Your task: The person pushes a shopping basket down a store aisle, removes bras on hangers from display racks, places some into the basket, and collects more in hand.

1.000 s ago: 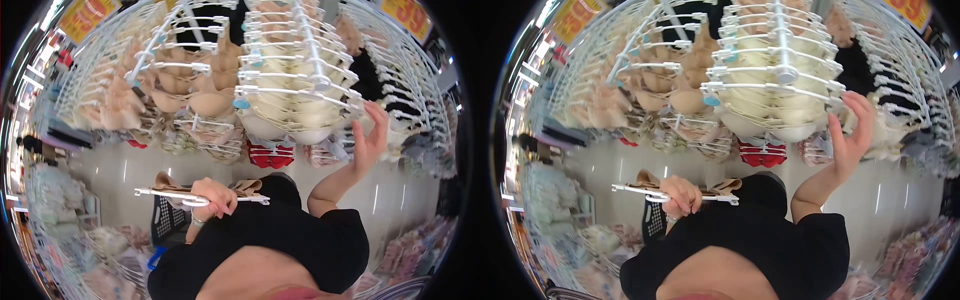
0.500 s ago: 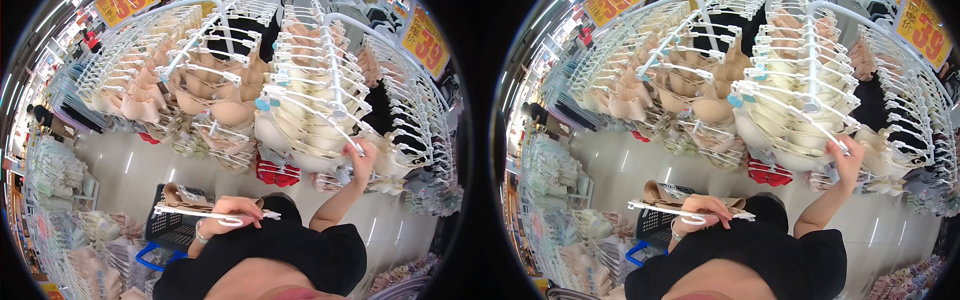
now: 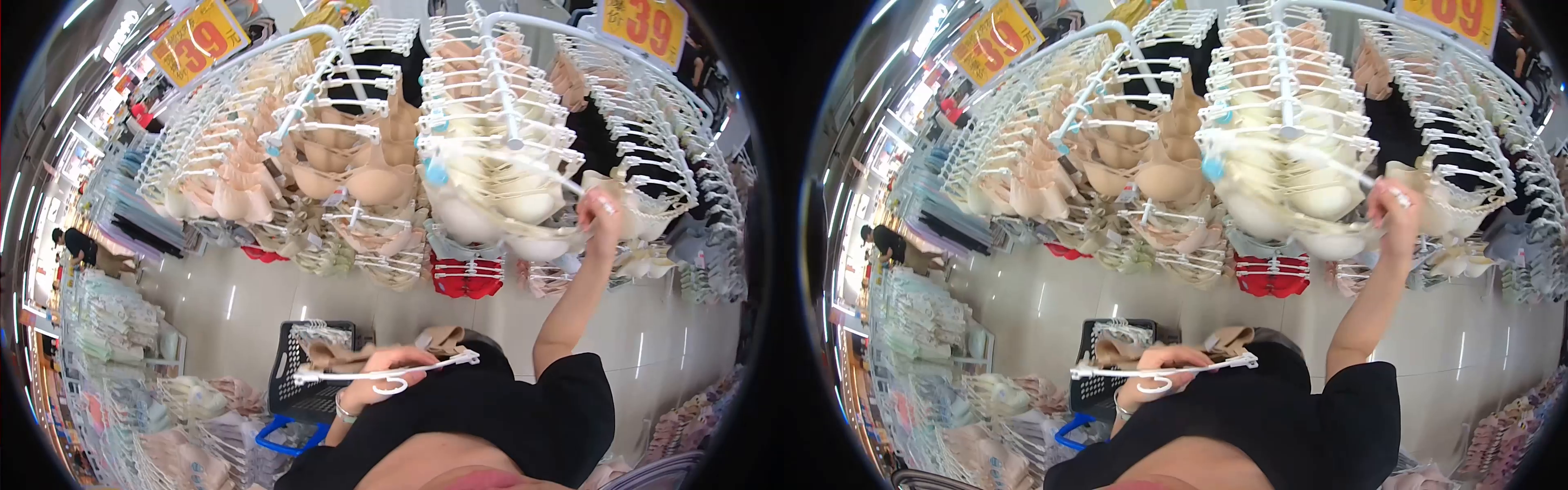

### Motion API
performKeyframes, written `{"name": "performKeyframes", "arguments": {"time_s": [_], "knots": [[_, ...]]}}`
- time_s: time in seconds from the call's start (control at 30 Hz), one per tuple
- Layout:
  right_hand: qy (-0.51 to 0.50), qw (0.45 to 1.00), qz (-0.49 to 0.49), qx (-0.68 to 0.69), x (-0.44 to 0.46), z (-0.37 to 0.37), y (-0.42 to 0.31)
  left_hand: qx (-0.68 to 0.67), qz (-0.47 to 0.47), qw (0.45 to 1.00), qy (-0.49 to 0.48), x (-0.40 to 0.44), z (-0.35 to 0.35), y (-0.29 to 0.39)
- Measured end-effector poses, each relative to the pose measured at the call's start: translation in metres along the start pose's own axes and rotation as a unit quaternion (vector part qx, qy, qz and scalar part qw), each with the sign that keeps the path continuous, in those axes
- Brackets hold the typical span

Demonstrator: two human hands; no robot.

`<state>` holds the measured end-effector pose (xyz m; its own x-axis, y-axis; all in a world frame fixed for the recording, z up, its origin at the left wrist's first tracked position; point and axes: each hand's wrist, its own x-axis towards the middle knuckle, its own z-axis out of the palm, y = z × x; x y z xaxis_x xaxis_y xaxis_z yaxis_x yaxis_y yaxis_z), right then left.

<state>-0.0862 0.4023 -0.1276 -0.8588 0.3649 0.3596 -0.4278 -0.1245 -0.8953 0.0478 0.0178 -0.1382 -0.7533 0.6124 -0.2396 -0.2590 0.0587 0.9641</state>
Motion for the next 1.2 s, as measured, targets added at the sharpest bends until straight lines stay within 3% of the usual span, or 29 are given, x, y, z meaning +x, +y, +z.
{"name": "performKeyframes", "arguments": {"time_s": [0.07,0.13,0.2,0.27,0.33,0.4,0.47,0.5,0.53,0.57,0.6,0.67,0.73,0.8,0.87,0.97,1.0,1.07,1.13,1.2], "knots": [[0.005,0.998,0.043,0.049,-0.027,-0.002,0.012,0.023,0.055,0.998,0.003,-0.002,0.012,-0.001],[0.035,0.998,0.051,-0.014,-0.062,0.007,0.013,0.061,0.116,0.991,-0.039,0.001,0.017,-0.007],[0.015,0.999,0.052,0.0,-0.095,0.019,0.009,0.044,0.111,0.99,-0.079,0.007,0.024,-0.012],[-0.009,0.997,0.059,-0.047,-0.125,0.028,0.001,-0.017,0.014,0.999,-0.043,0.013,0.036,-0.016],[-0.101,0.993,0.029,-0.052,-0.158,0.032,-0.009,-0.102,0.104,0.988,-0.059,0.028,0.048,-0.024],[-0.205,0.971,0.029,-0.117,-0.195,0.034,-0.023,-0.128,0.119,0.976,-0.126,0.038,0.047,-0.036],[-0.287,0.954,0.07,-0.058,-0.229,0.034,-0.034,-0.172,0.176,0.956,-0.158,0.047,0.057,-0.041],[-0.28,0.956,0.071,-0.061,-0.247,0.03,-0.037,-0.144,0.149,0.967,-0.151,0.048,0.063,-0.032],[-0.247,0.954,0.167,0.017,-0.264,0.026,-0.039,-0.134,0.123,0.97,-0.161,0.052,0.068,-0.031],[-0.212,0.938,0.258,0.097,-0.274,0.022,-0.04,-0.032,0.117,0.978,-0.17,0.054,0.071,-0.026],[-0.208,0.939,0.255,0.099,-0.28,0.017,-0.039,0.072,0.109,0.975,-0.177,0.053,0.075,-0.022],[-0.176,0.949,0.23,0.122,-0.291,0.008,-0.038,0.021,0.087,0.986,-0.139,0.046,0.092,-0.02],[-0.186,0.953,0.217,0.105,-0.287,0.009,-0.051,-0.013,0.09,0.983,-0.162,0.04,0.099,-0.018],[-0.31,0.934,0.162,0.071,-0.277,0.013,-0.061,-0.098,0.137,0.978,-0.122,0.034,0.102,-0.016],[-0.348,0.916,0.182,0.083,-0.265,0.021,-0.067,-0.099,0.16,0.978,-0.084,0.023,0.097,-0.02],[-0.554,0.817,0.157,0.028,-0.246,0.035,-0.068,-0.13,0.159,0.979,-0.017,-0.003,0.089,-0.053],[-0.556,0.815,0.158,0.026,-0.243,0.041,-0.068,-0.147,0.161,0.976,0.016,-0.014,0.092,-0.057],[-0.69,0.704,0.168,-0.01,-0.24,0.051,-0.068,-0.094,0.229,0.966,0.075,-0.027,0.098,-0.065],[-0.703,0.691,0.165,-0.029,-0.239,0.059,-0.071,-0.089,0.222,0.964,0.118,-0.036,0.104,-0.07],[-0.642,0.752,0.137,-0.058,-0.249,0.068,-0.061,-0.049,0.199,0.96,0.191,-0.05,0.106,-0.075]]}}
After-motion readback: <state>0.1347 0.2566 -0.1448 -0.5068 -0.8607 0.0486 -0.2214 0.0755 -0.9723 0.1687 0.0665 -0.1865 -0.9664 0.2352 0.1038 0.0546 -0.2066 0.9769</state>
